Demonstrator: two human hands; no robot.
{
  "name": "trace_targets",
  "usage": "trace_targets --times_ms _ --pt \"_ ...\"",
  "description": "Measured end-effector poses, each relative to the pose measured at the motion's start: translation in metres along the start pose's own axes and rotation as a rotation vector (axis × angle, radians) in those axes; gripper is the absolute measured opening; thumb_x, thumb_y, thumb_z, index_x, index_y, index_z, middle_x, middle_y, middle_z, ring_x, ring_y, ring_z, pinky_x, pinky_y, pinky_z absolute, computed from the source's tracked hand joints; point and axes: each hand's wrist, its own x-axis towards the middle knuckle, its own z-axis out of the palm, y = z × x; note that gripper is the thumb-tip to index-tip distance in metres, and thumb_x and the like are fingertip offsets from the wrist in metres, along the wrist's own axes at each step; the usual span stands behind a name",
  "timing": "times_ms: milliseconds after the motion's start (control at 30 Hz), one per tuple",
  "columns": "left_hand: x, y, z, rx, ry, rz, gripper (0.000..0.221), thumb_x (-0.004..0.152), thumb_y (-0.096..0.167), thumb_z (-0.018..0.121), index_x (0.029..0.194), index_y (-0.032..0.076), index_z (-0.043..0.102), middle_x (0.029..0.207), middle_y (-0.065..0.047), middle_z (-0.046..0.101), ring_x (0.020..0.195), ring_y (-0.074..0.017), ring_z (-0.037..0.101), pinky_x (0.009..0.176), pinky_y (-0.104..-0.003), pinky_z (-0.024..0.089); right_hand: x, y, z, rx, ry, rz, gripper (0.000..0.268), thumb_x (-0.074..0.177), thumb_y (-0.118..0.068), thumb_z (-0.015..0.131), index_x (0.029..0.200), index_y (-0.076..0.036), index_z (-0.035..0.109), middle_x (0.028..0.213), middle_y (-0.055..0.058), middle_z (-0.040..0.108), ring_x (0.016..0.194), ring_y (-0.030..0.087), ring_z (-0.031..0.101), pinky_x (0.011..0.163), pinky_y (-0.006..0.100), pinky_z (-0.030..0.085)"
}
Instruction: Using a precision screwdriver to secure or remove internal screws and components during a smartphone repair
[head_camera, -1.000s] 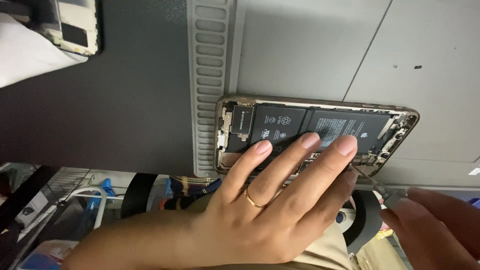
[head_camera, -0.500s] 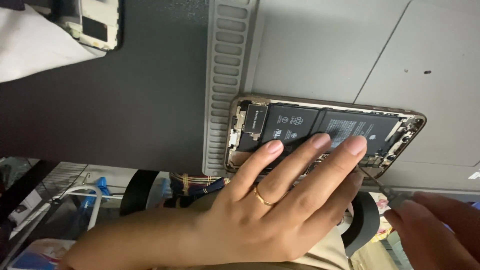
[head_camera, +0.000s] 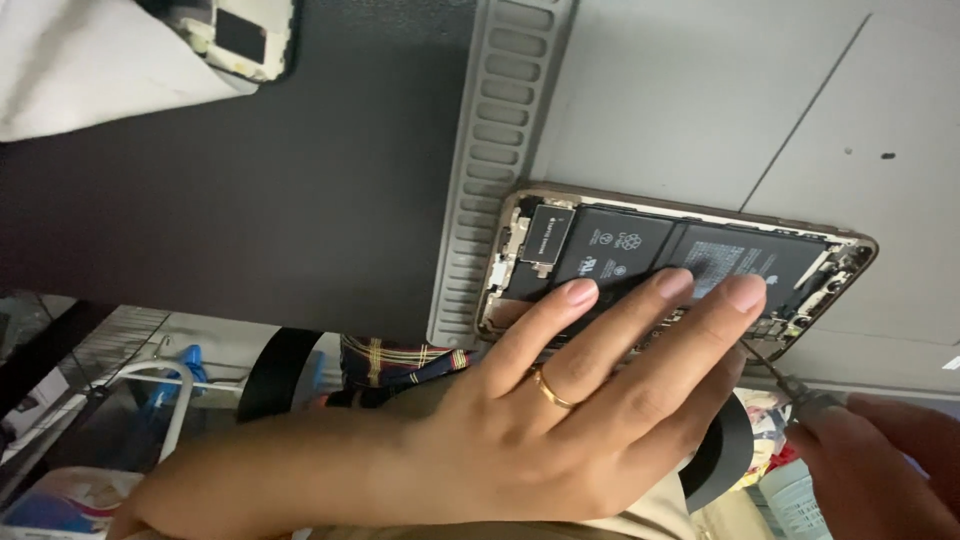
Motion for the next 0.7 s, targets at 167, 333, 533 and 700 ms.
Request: trace_targets --times_ms 167,333,533,700 --pt "-0.002 0.0 -0.004 -0.016 -0.013 -0.006 0.032 0.131 0.032 0.06 0.132 0.034 0.091 0.16 0.004 0.061 0.143 -0.0069 0.073 0.131 -0.032 0.039 -0.01 -0.048 0.031 -0.204 0.015 -0.133 0.039 0.089 0.008 0.058 0.128 0.013 0.06 0.127 0.029 0.07 0.113 0.036 0.068 0.103 0.042 0.051" --pt "0.0 0.004 -0.005 -0.033 -0.007 -0.034 0.043 0.129 0.031 0.052 0.139 0.028 0.094 0.16 0.005 0.06 0.142 -0.0075 0.073 0.131 -0.033 0.04 -0.022 -0.079 0.038 -0.457 0.048 -0.293 0.025 0.083 0.007 0.069 0.108 0.006 0.069 0.116 0.021 0.073 0.104 0.03 0.066 0.101 0.041 0.05" --pt "0.003 0.005 -0.007 -0.093 0.002 -0.035 0.048 0.127 0.03 0.048 0.145 0.022 0.092 0.158 0.004 0.062 0.145 -0.0099 0.069 0.131 -0.031 0.04 -0.024 -0.066 0.032 -0.69 0.068 -0.674 0.03 0.095 0.015 0.069 0.118 -0.001 0.081 0.119 0.024 0.075 0.109 0.035 0.071 0.106 0.044 0.049" --pt "0.01 0.006 -0.007 -0.156 0.017 -0.02 0.058 0.118 0.019 0.036 0.145 0.017 0.088 0.154 0.004 0.064 0.146 -0.0129 0.06 0.126 -0.031 0.047 -0.053 -0.121 0.045 -0.585 0.086 -0.267 0.047 0.087 0.01 0.068 0.122 -0.017 0.082 0.16 0.005 0.067 0.117 0.017 0.065 0.102 0.035 0.041"
